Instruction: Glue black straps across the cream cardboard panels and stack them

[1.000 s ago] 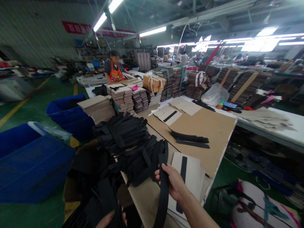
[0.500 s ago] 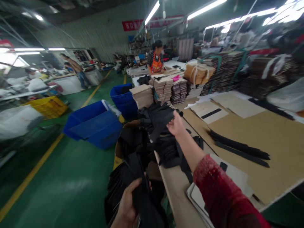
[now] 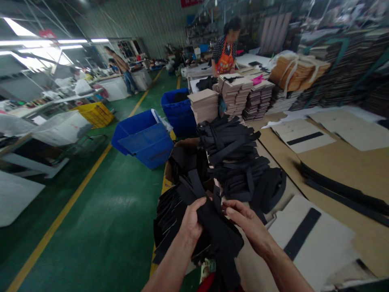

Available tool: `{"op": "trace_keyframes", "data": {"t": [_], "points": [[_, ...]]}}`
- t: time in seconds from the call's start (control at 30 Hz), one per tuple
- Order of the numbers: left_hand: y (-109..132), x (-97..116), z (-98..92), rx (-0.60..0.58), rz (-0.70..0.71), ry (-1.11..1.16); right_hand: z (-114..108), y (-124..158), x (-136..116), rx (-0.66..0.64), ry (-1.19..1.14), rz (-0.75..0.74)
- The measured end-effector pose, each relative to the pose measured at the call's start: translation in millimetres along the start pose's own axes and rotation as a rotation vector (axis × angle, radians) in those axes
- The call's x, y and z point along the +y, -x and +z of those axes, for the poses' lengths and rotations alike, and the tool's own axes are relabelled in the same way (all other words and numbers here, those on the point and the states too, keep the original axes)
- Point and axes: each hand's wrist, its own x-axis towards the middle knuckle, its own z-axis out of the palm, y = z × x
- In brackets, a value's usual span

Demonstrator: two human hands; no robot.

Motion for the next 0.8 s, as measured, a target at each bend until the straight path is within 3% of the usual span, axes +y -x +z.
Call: {"op": "trace_keyframes", "data": {"t": [0.13, 0.27, 0.4, 0.67, 0.8], "points": [[8.0, -7.2, 8.0, 0.011, 0.073, -0.065, 11.0, 1.9, 1.8, -0.009, -0.046, -0.031], [17.7, -7.7, 7.8, -0.012, 0.101, -0.089, 9.9, -2.8, 8.7, 0.143, -0.225, -0.011], [19.6, -1.2, -2.2, -0.002, 0.110, -0.073, -2.8, -5.3, 12.1, 0.292, -0.446, -0.085], [18.9, 4.7, -24.6, 0.096, 0.051, -0.080, -10.4, -4.4, 5.4, 0.248, -0.452, -0.155], [17.8, 6.6, -33.8, 0.145, 0.045, -0.094, -15.7, -4.4, 0.0, 0.293, -0.474, -0.207]]}}
